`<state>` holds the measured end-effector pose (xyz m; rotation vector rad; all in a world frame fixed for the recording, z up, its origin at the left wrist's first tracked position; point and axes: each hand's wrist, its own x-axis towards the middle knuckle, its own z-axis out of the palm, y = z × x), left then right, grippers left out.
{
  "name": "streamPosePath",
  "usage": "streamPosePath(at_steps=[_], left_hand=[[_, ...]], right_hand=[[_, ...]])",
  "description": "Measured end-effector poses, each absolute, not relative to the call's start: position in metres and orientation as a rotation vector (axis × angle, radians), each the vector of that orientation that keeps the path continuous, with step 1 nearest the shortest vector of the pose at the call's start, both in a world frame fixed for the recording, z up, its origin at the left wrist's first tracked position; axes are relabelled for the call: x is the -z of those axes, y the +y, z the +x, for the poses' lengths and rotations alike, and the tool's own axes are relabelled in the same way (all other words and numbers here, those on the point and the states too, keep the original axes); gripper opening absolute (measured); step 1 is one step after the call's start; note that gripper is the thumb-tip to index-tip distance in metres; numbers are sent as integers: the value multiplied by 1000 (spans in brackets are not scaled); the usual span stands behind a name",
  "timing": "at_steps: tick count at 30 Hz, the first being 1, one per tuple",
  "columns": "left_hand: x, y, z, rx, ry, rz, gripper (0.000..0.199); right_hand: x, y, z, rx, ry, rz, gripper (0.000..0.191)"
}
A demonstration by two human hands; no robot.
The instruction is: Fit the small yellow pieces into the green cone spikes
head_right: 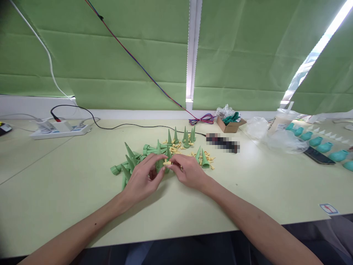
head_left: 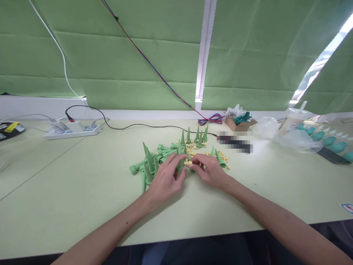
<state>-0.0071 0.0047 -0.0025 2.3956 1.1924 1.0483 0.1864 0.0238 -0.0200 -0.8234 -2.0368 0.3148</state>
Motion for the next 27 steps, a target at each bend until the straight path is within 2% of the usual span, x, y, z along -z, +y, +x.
streamPosePath(at_steps=[27], left_hand=[[3, 3, -8, -1071, 1160, 2439, 30]], right_hand=[[22, 23, 186, -320, -2014, -822, 16]])
